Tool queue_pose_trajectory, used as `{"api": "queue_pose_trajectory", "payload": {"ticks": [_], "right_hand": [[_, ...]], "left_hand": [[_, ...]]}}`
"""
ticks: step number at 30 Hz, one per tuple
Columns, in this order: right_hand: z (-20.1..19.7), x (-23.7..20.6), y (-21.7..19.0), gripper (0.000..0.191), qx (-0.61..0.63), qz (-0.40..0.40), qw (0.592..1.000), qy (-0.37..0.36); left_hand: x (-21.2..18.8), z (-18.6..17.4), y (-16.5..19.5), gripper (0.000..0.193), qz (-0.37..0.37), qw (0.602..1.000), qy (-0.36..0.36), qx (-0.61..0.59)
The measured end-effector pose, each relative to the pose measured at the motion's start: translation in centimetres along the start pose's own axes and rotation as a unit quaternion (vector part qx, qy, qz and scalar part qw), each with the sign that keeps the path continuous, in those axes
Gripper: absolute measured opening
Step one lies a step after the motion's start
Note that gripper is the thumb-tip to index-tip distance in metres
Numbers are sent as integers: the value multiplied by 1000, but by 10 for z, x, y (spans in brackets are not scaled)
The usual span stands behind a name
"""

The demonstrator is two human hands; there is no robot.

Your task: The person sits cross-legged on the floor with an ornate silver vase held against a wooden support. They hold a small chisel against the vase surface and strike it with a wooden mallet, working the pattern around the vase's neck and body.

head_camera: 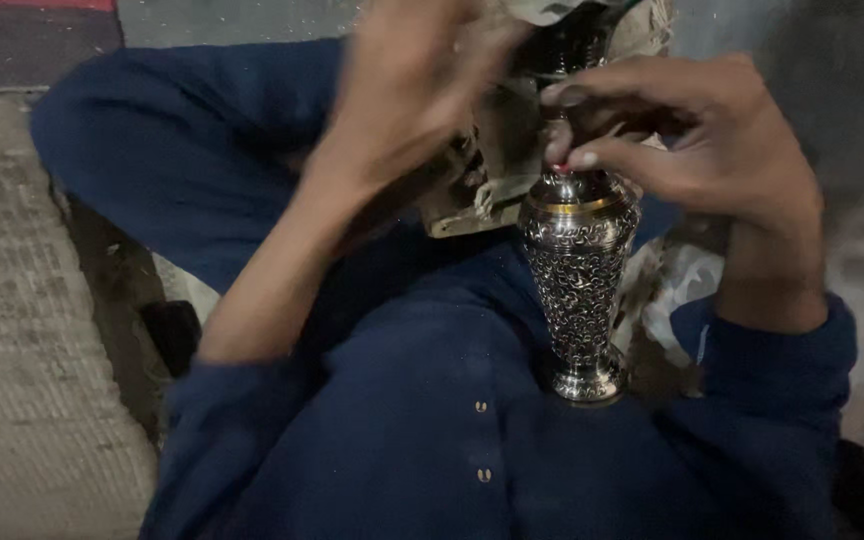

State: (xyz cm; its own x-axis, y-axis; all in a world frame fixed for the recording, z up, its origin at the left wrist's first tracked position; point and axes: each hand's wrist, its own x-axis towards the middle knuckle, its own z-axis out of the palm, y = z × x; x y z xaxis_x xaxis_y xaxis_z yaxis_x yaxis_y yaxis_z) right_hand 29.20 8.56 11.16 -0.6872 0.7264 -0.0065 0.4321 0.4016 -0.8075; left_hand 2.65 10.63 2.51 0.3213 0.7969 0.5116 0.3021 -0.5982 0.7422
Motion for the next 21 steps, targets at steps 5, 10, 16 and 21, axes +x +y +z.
{"api": "queue_pose_trajectory", "payload": {"ticks": [5,10,16,21], "right_hand": [[2,-3,2,39,7,1,1000,-29],[0,1,14,46,3,-80,996,-29],[3,-6,22,40,-6,-60,998,-8],[2,-3,33,38,-4,-107,994,-13]], "left_hand": [[-100,-74,20,39,-156,971,-170,-68],[-139,-76,35,56,-504,803,-310,-64],[-136,-60,42,61,-304,936,-108,-140],[-112,-46,45,71,-294,944,-87,-122]]}}
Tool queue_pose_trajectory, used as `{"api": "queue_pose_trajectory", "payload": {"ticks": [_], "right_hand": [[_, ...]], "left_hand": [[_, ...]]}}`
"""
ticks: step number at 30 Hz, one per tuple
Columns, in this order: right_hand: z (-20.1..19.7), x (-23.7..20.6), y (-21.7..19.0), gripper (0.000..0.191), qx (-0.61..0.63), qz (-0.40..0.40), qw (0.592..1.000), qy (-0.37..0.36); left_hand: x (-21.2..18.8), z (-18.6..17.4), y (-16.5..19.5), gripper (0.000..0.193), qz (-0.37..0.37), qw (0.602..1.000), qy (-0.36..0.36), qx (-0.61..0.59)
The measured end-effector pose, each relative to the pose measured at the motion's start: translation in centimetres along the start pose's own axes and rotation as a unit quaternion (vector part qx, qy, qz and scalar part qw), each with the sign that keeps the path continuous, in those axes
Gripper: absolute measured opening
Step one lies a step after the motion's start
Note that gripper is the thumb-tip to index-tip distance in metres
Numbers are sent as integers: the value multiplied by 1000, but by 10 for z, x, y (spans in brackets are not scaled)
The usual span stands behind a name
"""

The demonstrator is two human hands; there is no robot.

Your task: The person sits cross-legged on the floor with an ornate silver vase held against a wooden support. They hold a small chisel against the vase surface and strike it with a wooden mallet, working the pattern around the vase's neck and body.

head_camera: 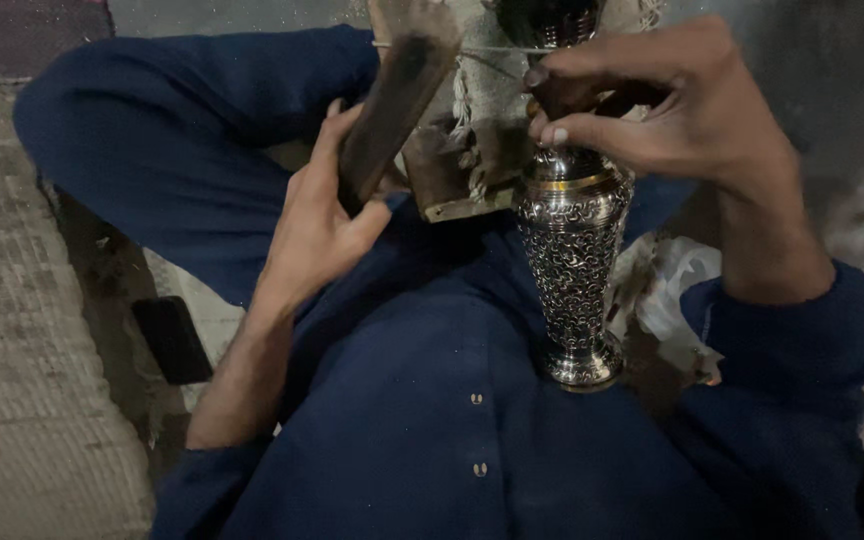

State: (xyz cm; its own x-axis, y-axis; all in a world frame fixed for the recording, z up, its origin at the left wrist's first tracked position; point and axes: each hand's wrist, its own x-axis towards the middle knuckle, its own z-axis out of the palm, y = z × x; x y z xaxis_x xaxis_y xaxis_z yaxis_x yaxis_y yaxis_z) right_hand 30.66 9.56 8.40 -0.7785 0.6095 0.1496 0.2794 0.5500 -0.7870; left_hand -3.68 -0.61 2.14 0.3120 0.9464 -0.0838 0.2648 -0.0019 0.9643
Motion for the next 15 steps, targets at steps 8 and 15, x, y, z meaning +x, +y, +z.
{"api": "queue_pose_trajectory", "payload": {"ticks": [8,15], "right_hand": [[2,-1,5,37,1,1,1000,4],[6,-3,14,44,-46,-22,998,29]], "left_hand": [[18,-2,20,68,84,995,45,-8],[22,-13,20,74,115,982,23,146]]}}
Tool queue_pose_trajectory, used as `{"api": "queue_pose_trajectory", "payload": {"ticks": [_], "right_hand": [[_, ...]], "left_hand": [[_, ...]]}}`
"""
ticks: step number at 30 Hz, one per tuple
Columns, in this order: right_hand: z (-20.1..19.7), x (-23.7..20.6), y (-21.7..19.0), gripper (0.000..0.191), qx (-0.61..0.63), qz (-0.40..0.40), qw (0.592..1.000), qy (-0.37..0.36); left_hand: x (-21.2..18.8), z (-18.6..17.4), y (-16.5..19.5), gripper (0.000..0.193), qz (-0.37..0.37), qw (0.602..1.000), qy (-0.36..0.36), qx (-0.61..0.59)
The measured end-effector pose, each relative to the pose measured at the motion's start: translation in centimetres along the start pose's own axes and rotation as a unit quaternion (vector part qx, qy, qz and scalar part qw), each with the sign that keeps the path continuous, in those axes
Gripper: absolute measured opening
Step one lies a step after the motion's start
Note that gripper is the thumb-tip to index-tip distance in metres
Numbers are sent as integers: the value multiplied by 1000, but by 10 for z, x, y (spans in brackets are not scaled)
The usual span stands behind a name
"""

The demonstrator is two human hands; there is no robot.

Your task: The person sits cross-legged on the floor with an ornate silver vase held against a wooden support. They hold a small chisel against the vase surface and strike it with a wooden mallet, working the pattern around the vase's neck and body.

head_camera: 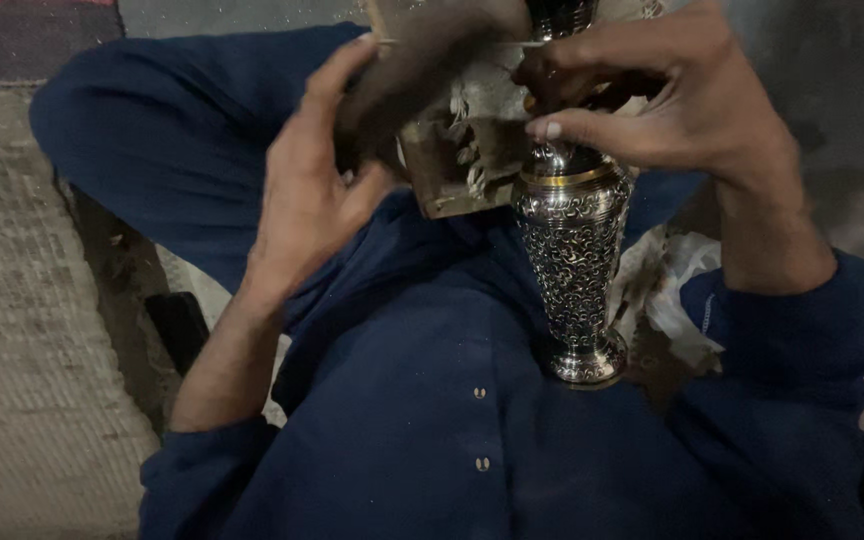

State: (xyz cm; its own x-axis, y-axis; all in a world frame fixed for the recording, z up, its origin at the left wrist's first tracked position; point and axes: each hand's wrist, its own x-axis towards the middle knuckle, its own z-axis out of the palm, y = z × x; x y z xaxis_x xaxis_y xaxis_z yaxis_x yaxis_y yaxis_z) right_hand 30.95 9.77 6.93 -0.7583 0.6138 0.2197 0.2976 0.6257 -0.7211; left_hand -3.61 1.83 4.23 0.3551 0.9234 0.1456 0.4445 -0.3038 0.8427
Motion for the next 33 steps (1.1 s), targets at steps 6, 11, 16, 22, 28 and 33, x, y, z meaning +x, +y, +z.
{"api": "queue_pose_trajectory", "payload": {"ticks": [6,11,16,22,28,33], "right_hand": [[0,-4,9,43,46,19,999,-10],[2,1,7,45,60,15,998,0],[0,7,-8,41,115,75,991,4],[3,11,-11,37,81,111,991,4],[5,7,0,45,127,170,977,-9],[5,4,4,46,131,82,988,10]], "left_hand": [[2,-4,-9,79,-26,1000,15,-2],[8,-11,-5,78,-3,991,20,132],[19,-21,7,82,31,971,5,235],[26,-26,10,82,3,978,-15,207],[26,-26,4,84,25,974,-4,226],[27,-26,6,83,66,984,51,159]]}}
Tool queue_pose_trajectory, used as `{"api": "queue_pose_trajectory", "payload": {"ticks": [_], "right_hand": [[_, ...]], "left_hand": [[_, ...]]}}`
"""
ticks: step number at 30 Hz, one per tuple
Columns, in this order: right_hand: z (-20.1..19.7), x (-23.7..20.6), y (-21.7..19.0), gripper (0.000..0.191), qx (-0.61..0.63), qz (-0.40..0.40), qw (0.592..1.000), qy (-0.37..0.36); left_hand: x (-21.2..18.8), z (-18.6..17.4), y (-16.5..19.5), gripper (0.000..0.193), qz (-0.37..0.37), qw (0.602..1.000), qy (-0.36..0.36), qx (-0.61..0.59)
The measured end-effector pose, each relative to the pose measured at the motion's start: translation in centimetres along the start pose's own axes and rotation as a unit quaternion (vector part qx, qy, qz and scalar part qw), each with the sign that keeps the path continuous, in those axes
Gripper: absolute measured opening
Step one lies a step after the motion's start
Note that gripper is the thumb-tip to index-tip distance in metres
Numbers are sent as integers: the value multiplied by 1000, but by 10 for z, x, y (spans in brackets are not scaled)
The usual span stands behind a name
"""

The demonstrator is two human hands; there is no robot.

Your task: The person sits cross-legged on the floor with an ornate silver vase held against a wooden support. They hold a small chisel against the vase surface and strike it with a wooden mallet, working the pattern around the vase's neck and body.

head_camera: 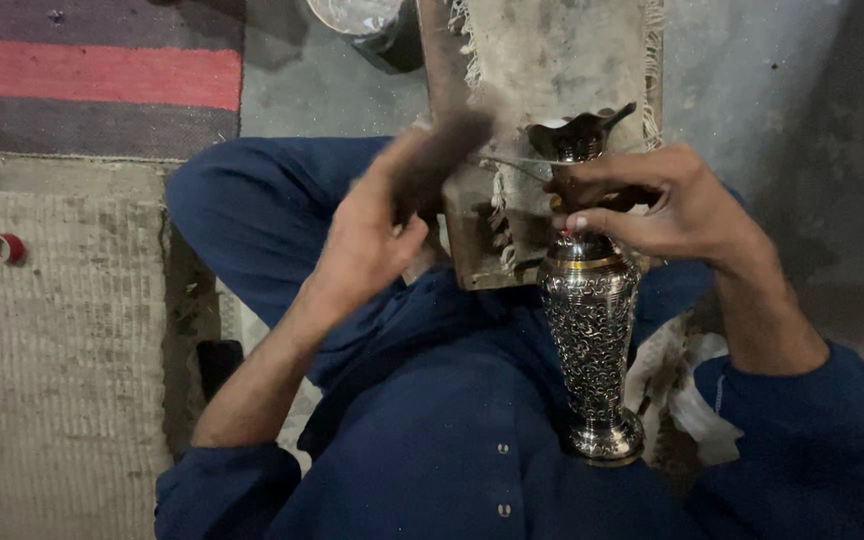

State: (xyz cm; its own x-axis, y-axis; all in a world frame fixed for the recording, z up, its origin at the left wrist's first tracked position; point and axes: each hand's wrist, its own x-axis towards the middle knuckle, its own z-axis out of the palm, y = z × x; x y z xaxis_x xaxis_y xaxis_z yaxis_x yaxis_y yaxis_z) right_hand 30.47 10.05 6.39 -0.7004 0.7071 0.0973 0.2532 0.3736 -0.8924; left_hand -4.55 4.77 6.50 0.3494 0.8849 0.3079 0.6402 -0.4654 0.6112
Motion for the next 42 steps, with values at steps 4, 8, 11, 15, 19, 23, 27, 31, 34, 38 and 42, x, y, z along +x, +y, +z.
{"api": "queue_pose_trajectory", "payload": {"ticks": [4,8,11,15,19,23,27,31,34,38,42], "right_hand": [[-1,1,2,44,40,5,999,-8],[-2,0,2,48,-15,-29,999,-19],[-4,-3,0,46,-2,-18,1000,-22],[-3,-6,-3,43,-41,3,999,-18],[-3,-4,-4,42,-54,-21,998,-7],[-5,-2,-6,40,-23,-14,999,-33],[0,-4,-12,42,17,5,1000,-21],[1,-1,-17,45,-39,-1,999,11],[0,1,-22,41,-28,-13,1000,-4],[-1,6,-29,42,-83,-19,996,-26],[-1,10,-34,41,-159,-13,987,-28]], "left_hand": [[0,-2,-2,79,-38,998,11,-54],[-4,1,-7,80,-34,998,-40,-19],[-5,6,-11,76,-22,999,-18,-39],[-5,7,-11,76,-27,999,-24,-19],[-5,6,-10,78,36,996,19,-79],[-5,8,-9,78,-2,1000,-5,-21],[-5,10,-9,80,-44,996,-82,1],[-10,12,-11,70,12,988,-6,-152],[-19,18,-11,72,-130,957,-8,-261],[-30,28,-16,75,-60,988,-4,-145],[-35,35,-14,72,-106,973,40,-202]]}}
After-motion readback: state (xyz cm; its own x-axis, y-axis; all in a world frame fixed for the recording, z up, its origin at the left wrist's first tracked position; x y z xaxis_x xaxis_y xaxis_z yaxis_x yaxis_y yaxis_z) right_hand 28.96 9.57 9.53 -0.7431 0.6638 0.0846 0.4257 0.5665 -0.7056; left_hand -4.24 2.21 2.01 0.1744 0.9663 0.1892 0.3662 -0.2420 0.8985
